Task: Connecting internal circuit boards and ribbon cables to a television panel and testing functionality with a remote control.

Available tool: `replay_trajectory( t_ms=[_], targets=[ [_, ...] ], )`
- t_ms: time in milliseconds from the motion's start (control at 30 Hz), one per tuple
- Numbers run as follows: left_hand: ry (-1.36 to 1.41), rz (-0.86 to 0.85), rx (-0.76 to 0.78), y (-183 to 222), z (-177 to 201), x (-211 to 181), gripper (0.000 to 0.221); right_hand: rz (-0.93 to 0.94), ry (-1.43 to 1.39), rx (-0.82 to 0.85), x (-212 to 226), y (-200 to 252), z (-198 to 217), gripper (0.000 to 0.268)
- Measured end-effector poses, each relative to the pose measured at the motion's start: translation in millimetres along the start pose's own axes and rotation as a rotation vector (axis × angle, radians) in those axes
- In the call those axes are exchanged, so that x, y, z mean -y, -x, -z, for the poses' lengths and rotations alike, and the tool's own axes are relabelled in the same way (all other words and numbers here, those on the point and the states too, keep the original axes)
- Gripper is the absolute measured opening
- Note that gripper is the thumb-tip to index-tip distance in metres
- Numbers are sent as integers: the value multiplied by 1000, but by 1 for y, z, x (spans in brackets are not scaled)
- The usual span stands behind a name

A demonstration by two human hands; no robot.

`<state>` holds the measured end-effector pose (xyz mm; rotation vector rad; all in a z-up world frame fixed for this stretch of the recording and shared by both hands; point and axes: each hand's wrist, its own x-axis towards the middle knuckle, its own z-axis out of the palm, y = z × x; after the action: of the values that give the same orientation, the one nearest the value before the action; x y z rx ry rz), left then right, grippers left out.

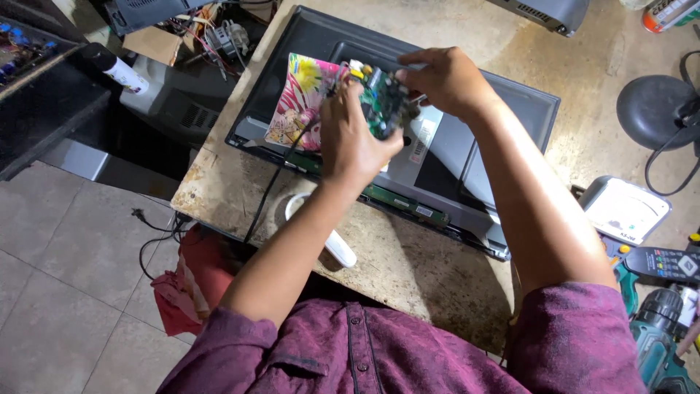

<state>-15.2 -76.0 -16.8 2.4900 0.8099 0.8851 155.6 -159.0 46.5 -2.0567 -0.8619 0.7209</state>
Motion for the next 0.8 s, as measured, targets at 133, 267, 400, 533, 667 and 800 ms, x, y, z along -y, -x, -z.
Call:
replay_trajectory(
  t_ms=[133, 267, 400, 533, 667, 800],
  targets=[
    [-91, 217, 214, -30, 6, 5, 95, 121, 11, -87, -19, 7, -5, 38],
    [-220, 261, 299, -37, -12, 26, 112, 101, 265, -113, -30, 15, -11, 28],
    [-272, 259, 429, -37, 4, 24, 124, -53, 301, -85, -26, 20, -19, 37],
    [-86, 159, 250, -35, 77, 28, 80, -64, 346, -123, -20, 15, -19, 48],
    [-55, 466, 441, -34, 131, 65, 56, -83, 257, -138, -29, 2, -24, 55],
    [-10, 425, 636, -29, 145, 125, 49, -28, 159, -142, -38, -17, -33, 49]
  ],
)
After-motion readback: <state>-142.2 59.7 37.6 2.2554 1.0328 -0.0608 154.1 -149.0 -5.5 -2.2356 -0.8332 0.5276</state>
